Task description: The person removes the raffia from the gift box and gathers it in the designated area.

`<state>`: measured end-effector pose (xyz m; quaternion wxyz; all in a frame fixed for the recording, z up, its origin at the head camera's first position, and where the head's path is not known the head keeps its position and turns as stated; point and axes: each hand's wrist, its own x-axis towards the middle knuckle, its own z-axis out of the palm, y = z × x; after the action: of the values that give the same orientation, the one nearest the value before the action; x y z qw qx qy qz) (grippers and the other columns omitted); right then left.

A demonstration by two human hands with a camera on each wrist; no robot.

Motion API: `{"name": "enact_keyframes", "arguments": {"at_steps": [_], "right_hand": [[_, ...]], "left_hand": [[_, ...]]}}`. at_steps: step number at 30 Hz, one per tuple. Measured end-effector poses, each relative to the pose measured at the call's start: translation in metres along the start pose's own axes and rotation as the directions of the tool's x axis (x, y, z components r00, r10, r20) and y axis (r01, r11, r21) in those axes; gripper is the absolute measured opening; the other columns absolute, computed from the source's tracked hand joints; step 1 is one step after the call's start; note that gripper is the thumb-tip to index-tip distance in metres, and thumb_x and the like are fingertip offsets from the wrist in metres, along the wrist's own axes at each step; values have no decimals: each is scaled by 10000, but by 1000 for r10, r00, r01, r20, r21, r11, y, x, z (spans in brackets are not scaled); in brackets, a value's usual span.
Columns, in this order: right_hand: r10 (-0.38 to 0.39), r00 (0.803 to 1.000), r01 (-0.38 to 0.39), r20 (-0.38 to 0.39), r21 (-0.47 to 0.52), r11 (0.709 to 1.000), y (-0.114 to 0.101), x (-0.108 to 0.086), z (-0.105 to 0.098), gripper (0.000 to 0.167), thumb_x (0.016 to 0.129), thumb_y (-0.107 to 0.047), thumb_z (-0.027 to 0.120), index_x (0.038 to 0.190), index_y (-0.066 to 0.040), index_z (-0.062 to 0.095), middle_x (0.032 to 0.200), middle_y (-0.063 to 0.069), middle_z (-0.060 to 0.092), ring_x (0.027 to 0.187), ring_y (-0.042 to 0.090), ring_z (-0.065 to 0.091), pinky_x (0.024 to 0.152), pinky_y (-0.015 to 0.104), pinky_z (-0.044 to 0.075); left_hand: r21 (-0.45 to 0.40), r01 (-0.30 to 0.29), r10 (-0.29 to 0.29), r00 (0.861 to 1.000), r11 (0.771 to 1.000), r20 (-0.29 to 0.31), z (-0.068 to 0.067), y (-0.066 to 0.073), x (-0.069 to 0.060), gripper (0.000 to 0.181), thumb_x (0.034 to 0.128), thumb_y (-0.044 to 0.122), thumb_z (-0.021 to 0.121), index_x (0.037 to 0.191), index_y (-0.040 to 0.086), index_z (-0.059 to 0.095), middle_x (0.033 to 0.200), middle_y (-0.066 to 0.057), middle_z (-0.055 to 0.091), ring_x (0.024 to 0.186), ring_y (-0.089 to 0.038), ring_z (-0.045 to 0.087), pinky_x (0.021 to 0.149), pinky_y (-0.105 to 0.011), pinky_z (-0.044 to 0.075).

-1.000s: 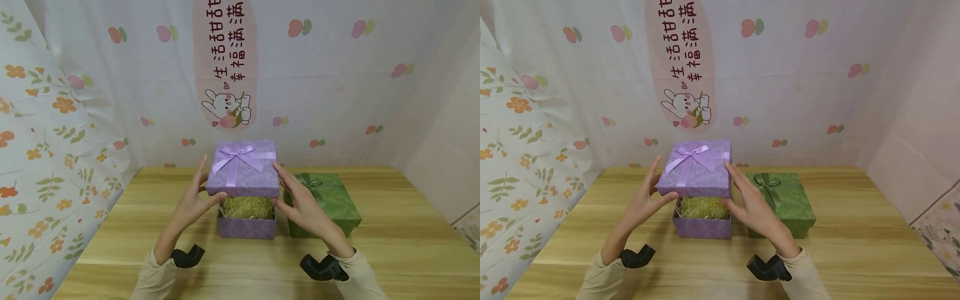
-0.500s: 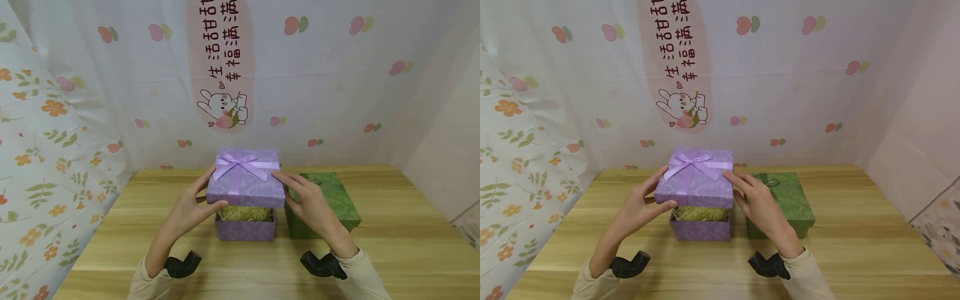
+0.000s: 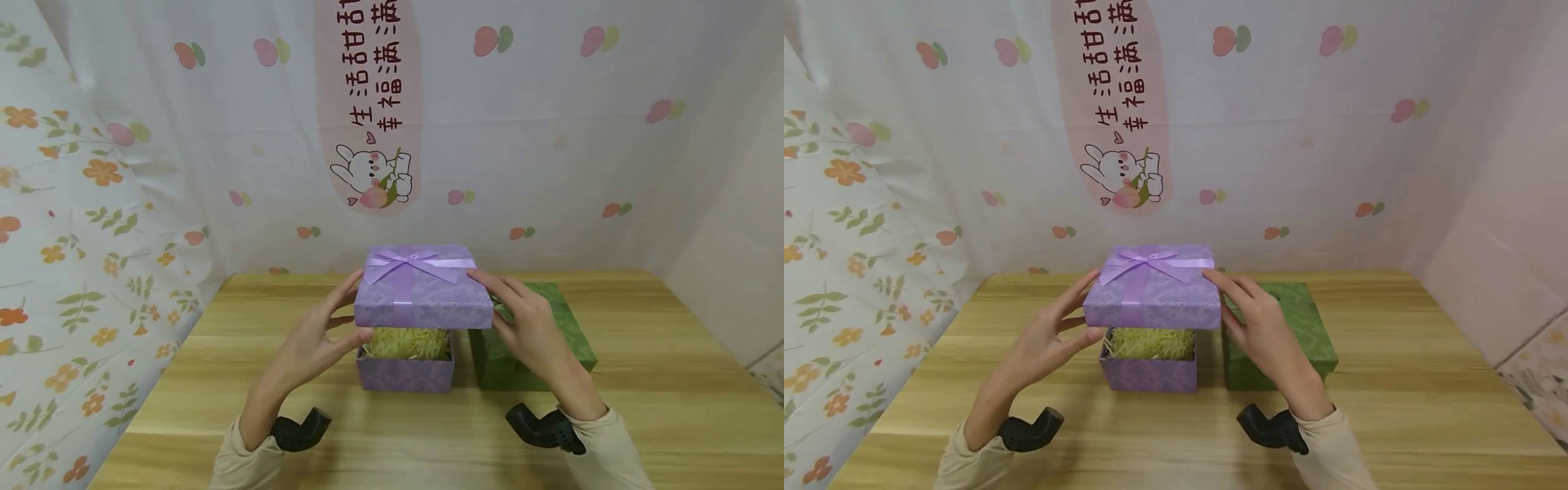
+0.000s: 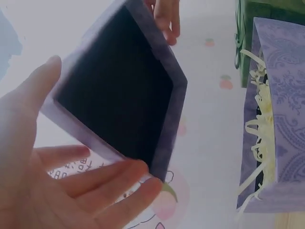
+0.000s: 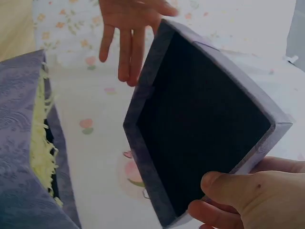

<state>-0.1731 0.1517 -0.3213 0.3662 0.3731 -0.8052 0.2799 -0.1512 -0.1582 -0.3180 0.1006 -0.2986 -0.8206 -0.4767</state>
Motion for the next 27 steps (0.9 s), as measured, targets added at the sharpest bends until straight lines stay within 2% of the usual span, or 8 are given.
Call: {"name": "enact_keyframes", "arguments": {"at_steps": [5,8,11,14,18,21,24,27], "right_hand": [[81,996,-85,46,109,990,2,0,-11,691,685,229,690,1297,-61,549,1141,124,617,960,220,615,738,131,474],[129,987,-148,99,220,964,-1,0,-17,579,720,192,688,1244,-25,573,1124,117,634,940,162,622,718,156,499],[163,970,-218,181,349,911,-3,-1,-23,433,792,137,652,1192,-13,585,1035,96,667,872,122,646,711,217,525],[186,947,-294,263,466,835,-3,-2,-29,352,865,102,583,1197,-15,561,939,83,673,803,156,658,729,264,532],[198,921,-355,336,511,783,-1,-3,-30,307,916,77,518,1214,2,524,853,57,641,728,187,610,663,289,519],[193,893,-401,406,528,749,3,-2,-27,263,952,26,483,1211,-8,510,860,53,615,732,191,583,633,323,494],[181,867,-446,464,560,698,8,-3,-22,267,980,-5,438,1243,-1,477,890,82,600,759,200,578,653,337,492],[176,867,-456,467,597,660,13,-5,-19,278,988,16,393,1259,44,451,858,124,581,729,228,565,652,350,508]], "left_hand": [[143,-117,128,989,983,-68,0,-9,4,732,850,159,702,1469,150,311,1368,-75,472,1220,-233,463,972,-479,383],[226,-136,161,982,965,-97,0,-13,4,743,832,166,722,1461,132,329,1383,-81,456,1222,-259,455,985,-498,355],[218,-146,167,982,965,-84,-2,-11,3,792,832,170,723,1483,164,273,1416,-58,417,1258,-251,418,1007,-489,332],[199,-155,172,982,968,-73,-4,-10,2,791,841,148,711,1488,162,257,1445,-47,376,1273,-232,401,1003,-483,342],[133,-111,118,992,985,-45,-5,-15,1,728,882,155,664,1487,172,260,1467,-54,339,1282,-236,387,969,-488,385],[-15,-24,25,998,1000,50,-5,-20,2,690,941,170,577,1502,251,182,1489,-33,287,1308,-231,351,980,-502,367],[-169,47,-19,986,984,164,-3,-24,3,640,985,142,485,1503,279,134,1482,-53,293,1294,-235,372,980,-477,376],[-257,72,-18,979,964,205,-1,-27,4,578,987,93,467,1495,181,206,1367,-132,450,1192,-232,493,924,-410,444]]}}
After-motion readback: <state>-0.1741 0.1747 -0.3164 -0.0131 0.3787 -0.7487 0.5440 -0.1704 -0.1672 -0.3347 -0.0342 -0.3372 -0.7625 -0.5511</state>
